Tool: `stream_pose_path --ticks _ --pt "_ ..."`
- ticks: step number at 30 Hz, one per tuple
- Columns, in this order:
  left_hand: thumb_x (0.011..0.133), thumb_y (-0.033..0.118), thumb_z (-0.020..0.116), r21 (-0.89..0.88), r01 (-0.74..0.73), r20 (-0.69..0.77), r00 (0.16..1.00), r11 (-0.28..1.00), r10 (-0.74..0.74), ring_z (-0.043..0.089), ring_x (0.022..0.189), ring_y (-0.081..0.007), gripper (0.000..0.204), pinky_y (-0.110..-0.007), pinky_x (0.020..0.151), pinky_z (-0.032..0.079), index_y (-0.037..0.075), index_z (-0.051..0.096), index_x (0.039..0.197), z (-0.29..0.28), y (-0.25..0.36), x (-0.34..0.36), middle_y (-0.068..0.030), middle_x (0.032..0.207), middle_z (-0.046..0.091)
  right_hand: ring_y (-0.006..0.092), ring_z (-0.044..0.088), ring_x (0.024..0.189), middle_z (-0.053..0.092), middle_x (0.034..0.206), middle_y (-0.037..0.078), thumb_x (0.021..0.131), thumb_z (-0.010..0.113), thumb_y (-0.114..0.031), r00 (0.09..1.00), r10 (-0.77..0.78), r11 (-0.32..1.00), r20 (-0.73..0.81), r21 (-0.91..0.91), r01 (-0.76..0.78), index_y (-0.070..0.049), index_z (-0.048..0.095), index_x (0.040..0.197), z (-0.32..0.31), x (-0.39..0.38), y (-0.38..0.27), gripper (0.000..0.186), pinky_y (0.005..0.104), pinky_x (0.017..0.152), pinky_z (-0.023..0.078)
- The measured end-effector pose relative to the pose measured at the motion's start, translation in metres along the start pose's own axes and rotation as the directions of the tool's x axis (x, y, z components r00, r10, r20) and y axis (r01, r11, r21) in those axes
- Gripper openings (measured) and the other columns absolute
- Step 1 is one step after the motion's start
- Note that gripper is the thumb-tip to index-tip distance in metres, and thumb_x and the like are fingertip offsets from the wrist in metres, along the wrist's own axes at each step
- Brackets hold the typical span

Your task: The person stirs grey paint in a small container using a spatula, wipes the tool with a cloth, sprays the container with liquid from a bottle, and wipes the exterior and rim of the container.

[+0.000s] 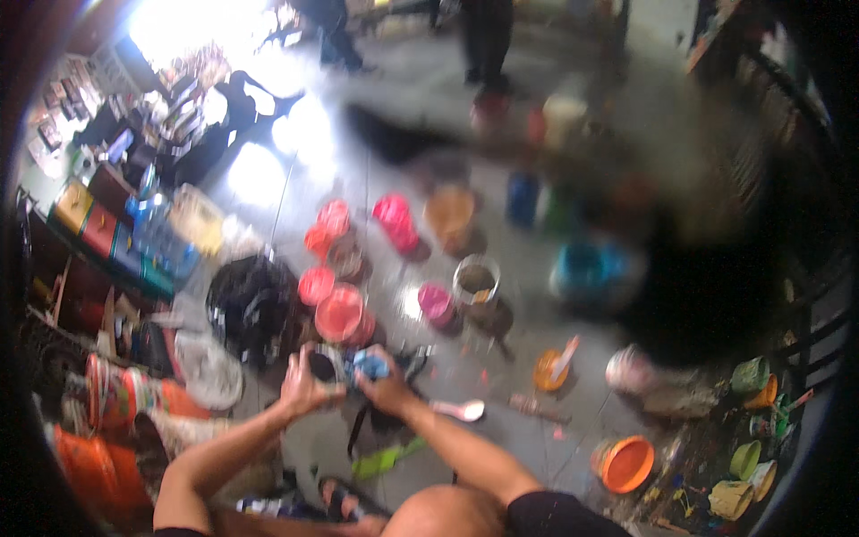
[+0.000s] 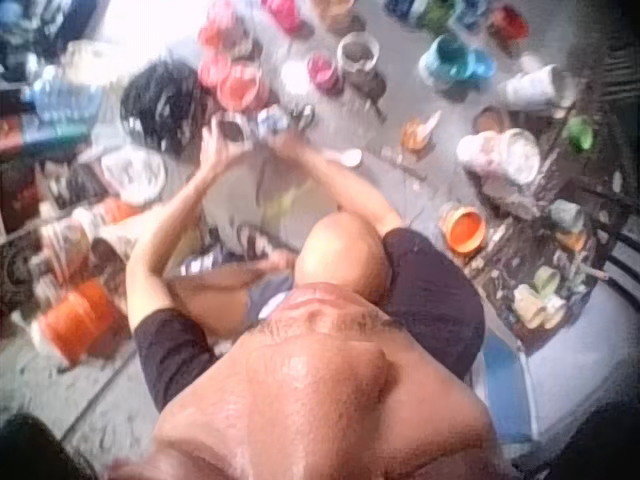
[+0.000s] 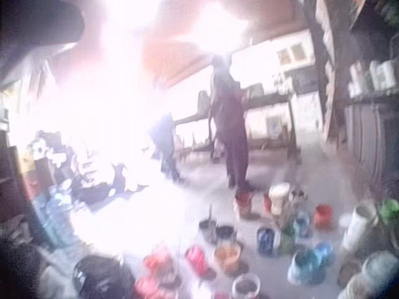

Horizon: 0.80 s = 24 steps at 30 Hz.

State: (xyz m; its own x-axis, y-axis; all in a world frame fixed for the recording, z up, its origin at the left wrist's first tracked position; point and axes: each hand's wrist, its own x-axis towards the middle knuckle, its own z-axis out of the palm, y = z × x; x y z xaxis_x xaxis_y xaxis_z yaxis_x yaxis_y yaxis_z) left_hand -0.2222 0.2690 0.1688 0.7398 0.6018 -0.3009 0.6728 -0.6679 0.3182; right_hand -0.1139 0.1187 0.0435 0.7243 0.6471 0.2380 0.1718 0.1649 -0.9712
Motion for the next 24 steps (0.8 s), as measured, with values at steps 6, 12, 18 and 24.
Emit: stream_pose_path --ticks 6,12,18,24 --pt "0.060 0.053 0.083 -0.014 0.194 0.080 0.978 0.981 -0.193 0.049 0.128 -0.0507 0.122 -0.052 0.107 0.046 0.011 0.020 0.155 0.039 -0.009 0.004 -0.0338 0.137 0.041 0.0356 0.063 0.104 0.065 0.107 0.016 0.090 0.072 -0.023 0.989 0.150 0.988 -0.003 -0.042 -0.150 -0.007 0.059 0.114 0.018 0.010 0.037 0.032 0.0429 0.092 0.050" --pt "0.065 0.051 0.082 -0.162 0.202 0.062 0.979 0.966 -0.195 0.050 0.128 -0.0479 0.116 -0.049 0.109 0.044 0.002 0.022 0.152 0.068 -0.033 -0.003 -0.0342 0.138 0.041 0.0337 0.059 0.109 0.062 0.113 0.012 0.087 0.071 -0.015 0.996 0.051 0.989 0.070 -0.139 -0.041 -0.007 0.065 0.112 0.024 0.004 0.043 0.027 0.0434 0.096 0.049" --pt "0.077 0.033 0.082 -0.484 0.174 -0.045 0.974 0.858 -0.223 0.062 0.114 -0.0274 0.083 -0.038 0.098 0.051 0.002 0.038 0.141 0.072 -0.077 -0.004 -0.0201 0.125 0.062 0.0341 0.055 0.112 0.057 0.120 0.012 0.077 0.075 -0.013 0.977 -0.156 0.932 0.148 -0.305 0.195 -0.007 0.062 0.118 0.035 -0.025 0.008 0.043 0.0447 0.093 0.051" --pt "0.073 0.044 0.086 -0.569 0.280 0.052 0.951 0.773 -0.306 0.060 0.119 -0.0307 0.100 -0.040 0.105 0.047 0.001 0.032 0.146 0.053 -0.072 0.012 -0.0234 0.134 0.056 0.0336 0.059 0.111 0.058 0.114 0.010 0.073 0.074 -0.010 0.879 -0.073 0.882 0.471 -0.382 0.277 -0.012 0.067 0.112 0.028 -0.095 0.066 0.040 0.0471 0.094 0.055"
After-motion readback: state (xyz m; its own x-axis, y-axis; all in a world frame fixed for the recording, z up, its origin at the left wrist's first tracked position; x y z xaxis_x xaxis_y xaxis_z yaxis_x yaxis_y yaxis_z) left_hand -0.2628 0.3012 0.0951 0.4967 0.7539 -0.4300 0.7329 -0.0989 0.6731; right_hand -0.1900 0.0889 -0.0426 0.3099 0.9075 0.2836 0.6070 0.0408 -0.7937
